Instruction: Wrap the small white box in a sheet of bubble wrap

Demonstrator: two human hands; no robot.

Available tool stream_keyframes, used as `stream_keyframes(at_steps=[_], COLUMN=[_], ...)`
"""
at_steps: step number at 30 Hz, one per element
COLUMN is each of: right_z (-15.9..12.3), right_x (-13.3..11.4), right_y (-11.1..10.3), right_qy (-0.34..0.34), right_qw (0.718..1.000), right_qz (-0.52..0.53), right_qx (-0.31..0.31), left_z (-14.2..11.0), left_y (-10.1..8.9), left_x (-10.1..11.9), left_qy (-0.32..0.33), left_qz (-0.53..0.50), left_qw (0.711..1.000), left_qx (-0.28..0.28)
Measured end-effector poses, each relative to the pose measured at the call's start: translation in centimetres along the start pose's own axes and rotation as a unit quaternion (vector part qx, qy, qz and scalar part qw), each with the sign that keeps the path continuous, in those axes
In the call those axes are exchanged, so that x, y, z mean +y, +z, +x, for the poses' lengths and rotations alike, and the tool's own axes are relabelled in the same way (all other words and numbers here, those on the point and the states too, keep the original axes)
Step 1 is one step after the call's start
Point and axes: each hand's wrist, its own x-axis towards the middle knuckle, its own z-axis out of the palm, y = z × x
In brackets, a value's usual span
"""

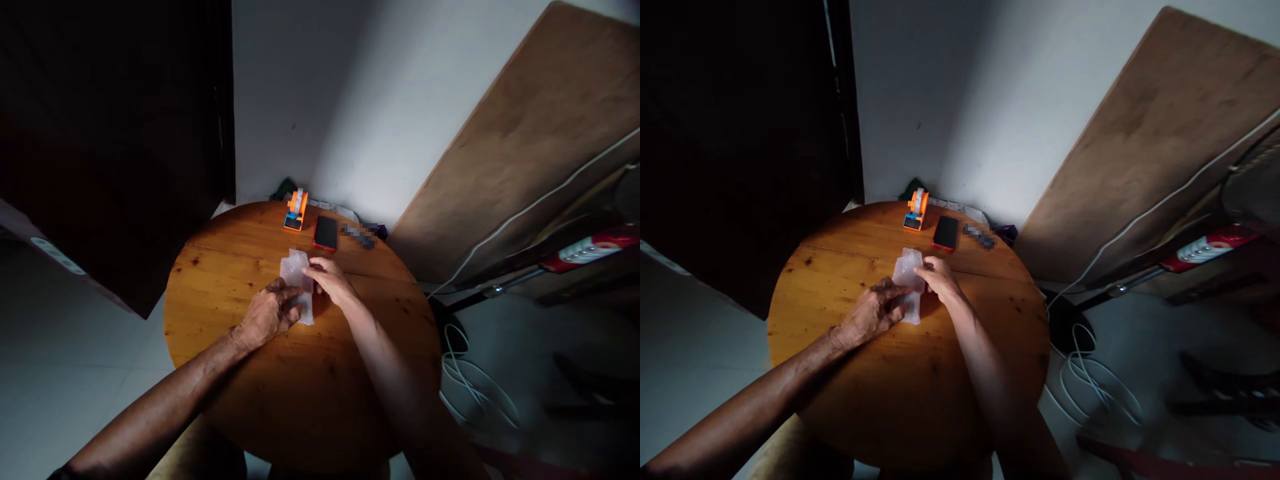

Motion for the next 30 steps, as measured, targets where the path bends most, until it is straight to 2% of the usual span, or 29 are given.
stream_keyframes(at_steps=[9,12,16,19,23,30], right_z=[0.4,0.7,1.2,1.4,1.2,0.2], right_x=[0.3,0.9,1.5,1.6,1.1,-0.3], right_y=[1.3,1.7,2.0,2.1,2.2,2.2], right_qy=[-0.013,-0.034,-0.061,-0.072,-0.081,-0.086], right_qw=[0.999,0.998,0.997,0.996,0.995,0.991], right_qz=[0.044,0.048,0.046,0.048,0.058,0.103], right_qx=[-0.03,-0.019,0.006,0.017,0.025,0.0], left_z=[-0.1,-0.3,-0.4,-0.3,-0.2,0.3], left_y=[0.1,-0.1,-0.4,-0.5,-0.3,-0.2], left_x=[0.0,0.1,0.4,0.4,0.0,-0.4], left_qy=[0.003,0.01,0.05,0.069,0.041,0.011], left_qz=[0.013,0.047,0.082,0.089,0.067,0.002], left_qw=[1.0,0.999,0.995,0.994,0.997,1.0], left_qx=[0.007,0.01,0.026,0.014,-0.004,0.011])
